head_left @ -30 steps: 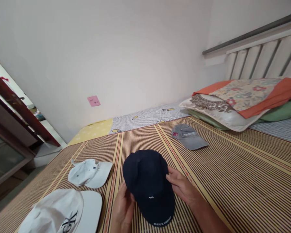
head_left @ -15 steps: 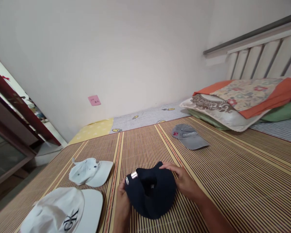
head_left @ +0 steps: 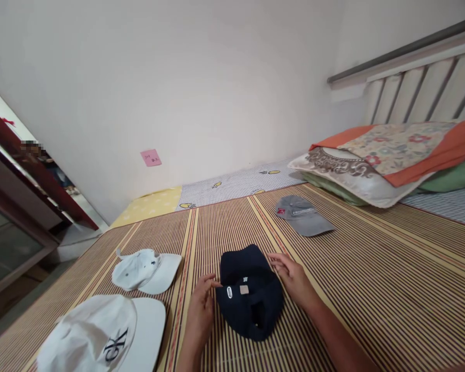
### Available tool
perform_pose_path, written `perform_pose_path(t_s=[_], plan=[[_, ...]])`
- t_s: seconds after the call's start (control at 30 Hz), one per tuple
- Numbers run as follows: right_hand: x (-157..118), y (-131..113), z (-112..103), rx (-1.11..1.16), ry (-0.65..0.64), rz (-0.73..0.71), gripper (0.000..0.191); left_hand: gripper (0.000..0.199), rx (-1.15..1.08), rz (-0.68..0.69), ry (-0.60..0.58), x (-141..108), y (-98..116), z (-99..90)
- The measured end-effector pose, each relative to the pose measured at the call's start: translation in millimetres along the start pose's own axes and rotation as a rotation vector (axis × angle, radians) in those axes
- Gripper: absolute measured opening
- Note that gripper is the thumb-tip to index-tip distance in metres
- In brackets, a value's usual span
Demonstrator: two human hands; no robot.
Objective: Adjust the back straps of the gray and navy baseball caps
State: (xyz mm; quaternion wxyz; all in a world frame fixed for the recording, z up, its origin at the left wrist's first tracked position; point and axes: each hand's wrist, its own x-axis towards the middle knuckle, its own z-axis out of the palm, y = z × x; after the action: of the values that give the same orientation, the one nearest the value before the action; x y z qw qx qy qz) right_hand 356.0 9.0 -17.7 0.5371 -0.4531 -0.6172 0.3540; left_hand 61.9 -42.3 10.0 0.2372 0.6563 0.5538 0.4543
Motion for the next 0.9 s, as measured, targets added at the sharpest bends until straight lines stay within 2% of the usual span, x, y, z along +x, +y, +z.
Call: perform_pose_path(t_s=[0.17, 0.43, 0.67, 0.8, 0.9], plan=[[1.3, -2.3, -1.7, 0.048, 0.048, 0.086, 0.036, 0.033, -0.043, -0.029, -0.007, 0.5, 0.6, 0.1], [1.4, 7.9, -1.1, 0.085, 0.041, 0.157, 0.037, 0.033, -0.071, -0.052, 0.018, 1.0, -1.0, -0.9], [1.2, 4.1, -2.1, 0.102, 0.039, 0.190, 0.033, 0.029, -0.038, -0.023, 0.045, 1.4, 5.0, -0.7], [1.7, 8.6, -2.3, 0.143, 0.076, 0.251, 0.033, 0.018, -0.054, -0.097, 0.139, 1.9, 2.6, -4.0], [1.9, 10.3, -5.2, 0.211, 0.124, 0.299, 0.039, 0.030, -0.028, -0.168, 0.266, 2.2, 2.9, -9.8]])
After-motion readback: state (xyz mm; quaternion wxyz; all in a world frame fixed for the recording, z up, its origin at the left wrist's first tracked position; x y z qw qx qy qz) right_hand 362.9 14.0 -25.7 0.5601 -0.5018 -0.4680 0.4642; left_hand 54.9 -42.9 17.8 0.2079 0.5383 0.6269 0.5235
